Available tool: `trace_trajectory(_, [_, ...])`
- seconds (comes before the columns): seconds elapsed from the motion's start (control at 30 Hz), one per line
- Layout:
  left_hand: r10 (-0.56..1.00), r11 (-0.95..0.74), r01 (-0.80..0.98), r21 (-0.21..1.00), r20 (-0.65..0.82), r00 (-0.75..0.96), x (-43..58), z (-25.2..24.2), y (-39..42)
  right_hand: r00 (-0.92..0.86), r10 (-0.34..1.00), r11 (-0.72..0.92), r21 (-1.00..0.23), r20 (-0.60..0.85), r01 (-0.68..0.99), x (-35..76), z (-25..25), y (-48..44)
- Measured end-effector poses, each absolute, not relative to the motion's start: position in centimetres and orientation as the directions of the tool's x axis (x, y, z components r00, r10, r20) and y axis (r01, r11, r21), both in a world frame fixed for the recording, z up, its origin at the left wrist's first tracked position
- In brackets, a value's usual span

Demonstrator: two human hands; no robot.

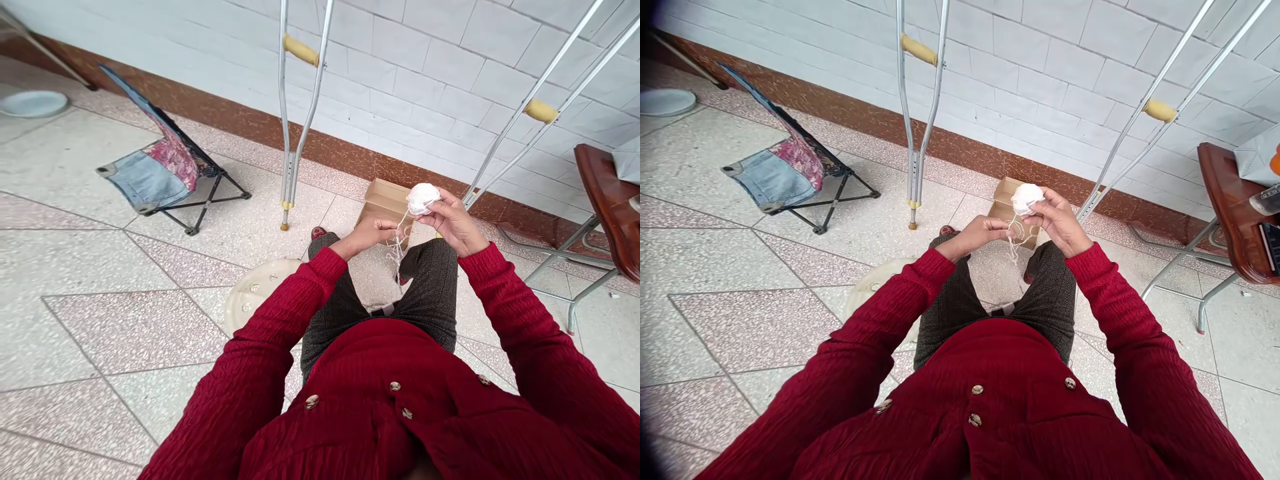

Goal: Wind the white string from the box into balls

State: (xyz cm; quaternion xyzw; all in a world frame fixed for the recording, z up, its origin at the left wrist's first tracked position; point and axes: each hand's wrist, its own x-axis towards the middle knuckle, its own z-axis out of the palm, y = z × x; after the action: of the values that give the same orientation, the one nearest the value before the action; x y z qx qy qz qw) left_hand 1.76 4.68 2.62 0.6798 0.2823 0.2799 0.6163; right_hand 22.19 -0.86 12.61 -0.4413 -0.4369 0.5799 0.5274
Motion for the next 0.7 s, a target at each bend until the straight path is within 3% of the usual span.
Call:
trace_trajectory(0.27, [0.771,0.113,-0.146,0.983,0.006,0.637,0.8,1.9,4.7,-0.051,0.997,-0.076,-0.971,-0.066,-0.226,21.6,14.4,-1.0])
trace_trajectory(0.47, [0.793,0.145,-0.211,0.967,0.014,0.609,-0.3,2.1,4.6,0.127,0.991,0.067,-0.97,0.038,-0.234,23.5,15.2,-0.3])
trace_trajectory(0.7, [0.945,0.128,-0.312,0.941,-0.02,0.328,-1.6,1.9,6.0,0.17,0.985,0.047,-0.968,0.005,-0.247,24.7,14.7,-1.0])
